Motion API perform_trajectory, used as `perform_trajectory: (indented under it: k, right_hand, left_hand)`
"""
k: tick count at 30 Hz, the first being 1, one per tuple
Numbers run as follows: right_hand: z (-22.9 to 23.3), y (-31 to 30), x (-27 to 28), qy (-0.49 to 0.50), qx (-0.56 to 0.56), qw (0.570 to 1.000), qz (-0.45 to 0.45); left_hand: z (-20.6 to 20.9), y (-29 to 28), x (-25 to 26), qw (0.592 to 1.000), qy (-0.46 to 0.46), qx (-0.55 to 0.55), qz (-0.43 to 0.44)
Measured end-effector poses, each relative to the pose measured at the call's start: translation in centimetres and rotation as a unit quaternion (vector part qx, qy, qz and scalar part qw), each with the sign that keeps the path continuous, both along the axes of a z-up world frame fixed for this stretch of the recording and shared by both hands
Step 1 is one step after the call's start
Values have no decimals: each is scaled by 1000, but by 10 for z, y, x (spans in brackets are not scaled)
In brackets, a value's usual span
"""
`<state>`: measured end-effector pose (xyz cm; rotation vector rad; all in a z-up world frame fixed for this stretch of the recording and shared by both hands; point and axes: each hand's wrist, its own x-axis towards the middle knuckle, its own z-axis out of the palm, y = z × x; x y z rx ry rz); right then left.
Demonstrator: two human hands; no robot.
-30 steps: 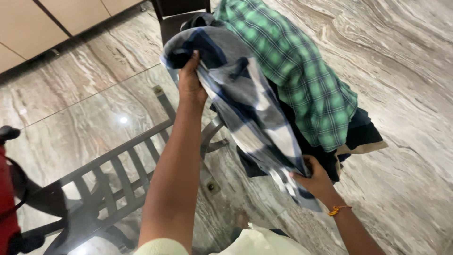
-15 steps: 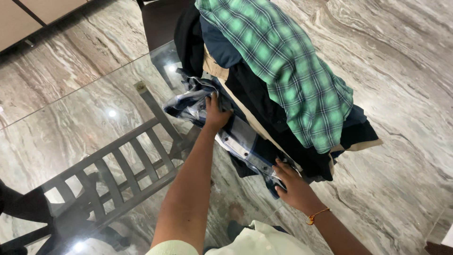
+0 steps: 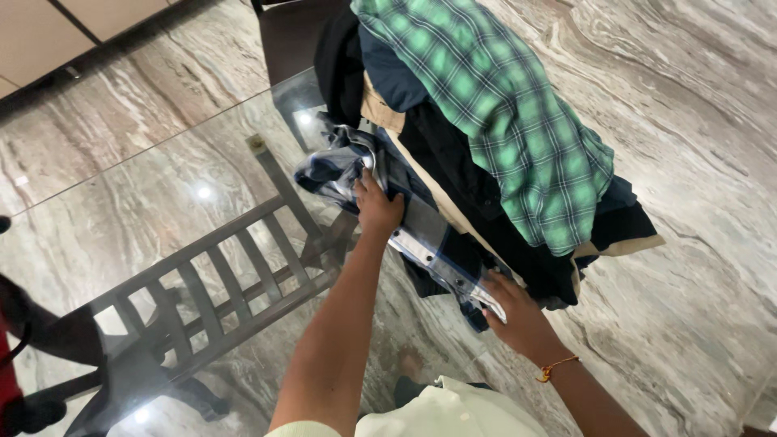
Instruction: The person takes various items of clothing from a pile on a chair and places them into an open suitcase on a stand, including a blue shirt, a green plaid shirt, a checkered shirt, and several pairs of pants.
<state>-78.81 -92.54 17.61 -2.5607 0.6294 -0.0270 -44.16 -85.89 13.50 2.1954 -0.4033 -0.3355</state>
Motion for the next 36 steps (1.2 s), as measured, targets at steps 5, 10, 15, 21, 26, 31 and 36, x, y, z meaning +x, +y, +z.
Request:
perform_trajectory:
  k: [5, 10, 15, 21, 26, 31, 36]
  right_hand:
    - [33, 12, 21, -83, 3, 997, -5]
    - [47, 23, 54, -115, 0, 992, 60]
    - [60, 49, 101, -176, -6, 977, 120]
    - [102, 108, 151, -146, -69, 970, 183]
    - [120, 176, 179, -197, -33, 953, 228]
    - [125, 242, 208, -89, 33, 962, 255]
    - [132, 308, 235, -21, 37, 955, 293]
  left_hand:
    - [-7, 41, -23, 992, -89, -89, 17]
    - [24, 107, -45, 956, -228, -183, -21]
    - [75, 189, -65, 959, -238, -155, -1]
    - [121, 291, -73, 943, -267, -171, 95]
    - [144, 375, -88, 936, -261, -153, 182]
    - [157, 458, -106, 925, -289, -124, 211]
    - [178, 532, -132, 932, -268, -89, 226]
